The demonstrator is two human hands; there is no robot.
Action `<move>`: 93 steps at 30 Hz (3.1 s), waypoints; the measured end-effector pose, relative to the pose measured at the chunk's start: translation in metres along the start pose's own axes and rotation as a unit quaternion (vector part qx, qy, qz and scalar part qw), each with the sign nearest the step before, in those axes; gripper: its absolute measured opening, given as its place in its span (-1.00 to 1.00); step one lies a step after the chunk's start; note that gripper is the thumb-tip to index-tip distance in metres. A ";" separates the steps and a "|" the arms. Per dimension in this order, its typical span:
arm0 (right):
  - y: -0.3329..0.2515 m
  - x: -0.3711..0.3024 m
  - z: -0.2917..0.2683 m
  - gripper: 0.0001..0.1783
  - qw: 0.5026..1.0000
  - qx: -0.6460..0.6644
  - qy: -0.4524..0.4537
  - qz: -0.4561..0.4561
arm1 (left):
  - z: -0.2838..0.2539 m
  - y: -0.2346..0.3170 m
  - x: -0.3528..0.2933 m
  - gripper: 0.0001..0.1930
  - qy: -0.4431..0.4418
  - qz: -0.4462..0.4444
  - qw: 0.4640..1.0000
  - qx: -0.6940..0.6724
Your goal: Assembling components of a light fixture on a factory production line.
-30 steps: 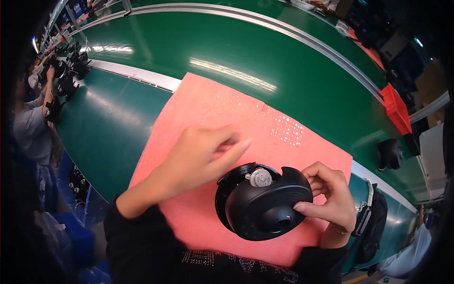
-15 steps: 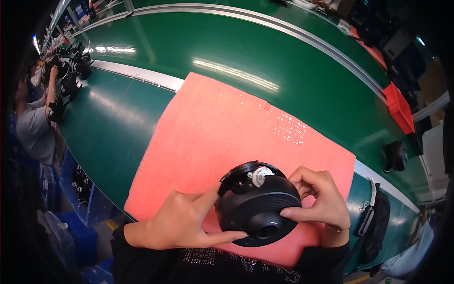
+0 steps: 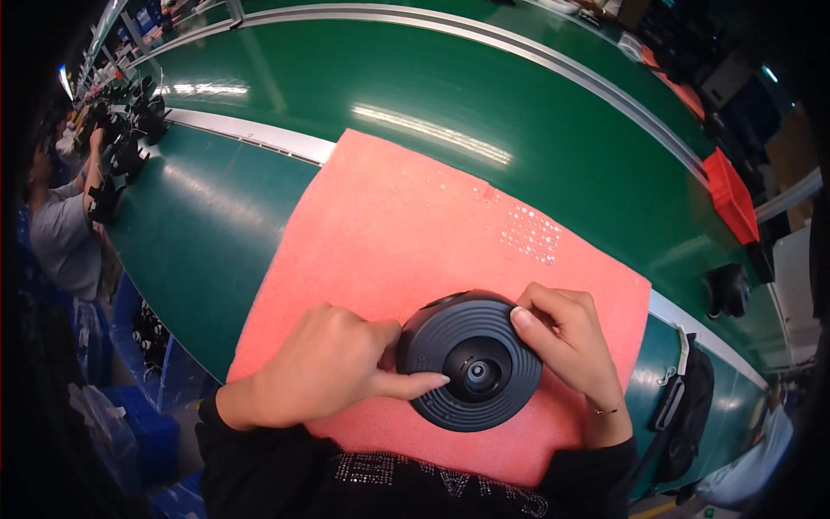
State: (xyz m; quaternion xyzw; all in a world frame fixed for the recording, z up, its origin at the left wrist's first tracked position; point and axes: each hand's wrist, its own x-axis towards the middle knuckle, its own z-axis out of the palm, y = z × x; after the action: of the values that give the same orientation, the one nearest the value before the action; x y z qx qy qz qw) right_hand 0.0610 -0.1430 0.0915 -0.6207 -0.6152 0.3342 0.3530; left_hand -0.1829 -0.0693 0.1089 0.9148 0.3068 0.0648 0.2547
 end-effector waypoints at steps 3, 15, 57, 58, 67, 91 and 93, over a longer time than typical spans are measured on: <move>-0.005 0.000 -0.003 -0.67 0.999 -0.048 -0.016 -0.006 | -0.002 0.000 0.001 -0.50 -0.008 -0.003 1.000 0.010; -0.019 -0.006 -0.007 -0.56 0.970 -0.240 -0.023 -0.024 | -0.006 -0.002 0.004 -0.48 -0.046 0.010 0.998 0.032; -0.036 0.033 -0.005 -0.02 0.953 0.276 0.099 -0.081 | -0.002 -0.034 0.098 -0.26 0.113 0.129 0.704 -0.689; -0.036 0.039 0.000 -0.03 0.947 0.281 0.133 -0.088 | 0.006 -0.029 0.111 -0.24 0.140 0.099 0.651 -0.740; 0.007 0.079 0.004 0.00 0.924 0.179 0.291 -0.170 | 0.036 -0.006 0.186 -0.12 0.264 0.025 0.617 -0.741; 0.105 0.100 0.006 -0.81 0.944 0.199 0.262 -0.002 | 0.114 -0.025 0.196 -0.81 0.156 0.184 0.946 -0.216; 0.109 0.095 0.011 -0.87 0.953 0.076 0.291 -0.035 | 0.119 -0.024 0.197 -0.80 0.182 0.188 0.951 -0.166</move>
State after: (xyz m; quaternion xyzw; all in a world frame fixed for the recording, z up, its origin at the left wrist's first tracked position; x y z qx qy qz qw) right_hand 0.1109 -0.0468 -0.0051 -0.6404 -0.4799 0.1719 0.5744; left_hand -0.0046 0.0136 -0.0134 0.8734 0.1551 0.3270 0.3258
